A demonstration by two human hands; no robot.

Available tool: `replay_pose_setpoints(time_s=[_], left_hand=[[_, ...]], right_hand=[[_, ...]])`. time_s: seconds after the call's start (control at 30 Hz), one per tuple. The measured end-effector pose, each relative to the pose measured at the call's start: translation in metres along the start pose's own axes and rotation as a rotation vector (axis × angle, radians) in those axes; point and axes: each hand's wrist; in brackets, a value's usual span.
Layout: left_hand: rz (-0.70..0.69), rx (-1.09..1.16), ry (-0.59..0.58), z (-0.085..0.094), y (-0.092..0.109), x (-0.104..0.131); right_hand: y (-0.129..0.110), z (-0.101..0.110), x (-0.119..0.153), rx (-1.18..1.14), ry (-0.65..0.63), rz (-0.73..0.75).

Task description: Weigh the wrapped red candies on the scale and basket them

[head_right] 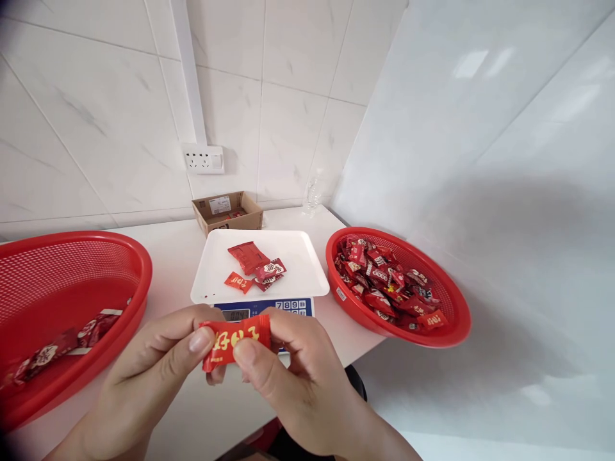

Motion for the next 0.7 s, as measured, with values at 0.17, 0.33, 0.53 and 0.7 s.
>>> replay_pose_setpoints(time_s=[0.17, 0.33, 0.53, 0.7], left_hand=[[-0.023, 0.025, 0.032, 0.001, -0.003, 0.003], [-0.07, -0.105, 0.15, 0.002, -0.008, 0.001], [-0.372, -0.175, 0.797, 0.021, -0.002, -0.006], [-0.362, -0.28, 0.83, 0.027, 0.013, 0.002]], right_hand=[[0.006, -0.001, 0.004, -0.046, 0.016, 0.002], [0.013, 0.003, 0.002, 0.05, 0.111, 0.038], [0.062, 0.035, -0.037, 0.515, 0.37, -0.12], [0.106, 0.056, -0.061, 0.653, 0.387, -0.181]])
Point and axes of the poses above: each hand's wrist, its own x-axis away from the middle knuckle, its own z-axis out of the back of the hand, y = z × x, and after that the axes turned 12 degrees about -x, right-handed
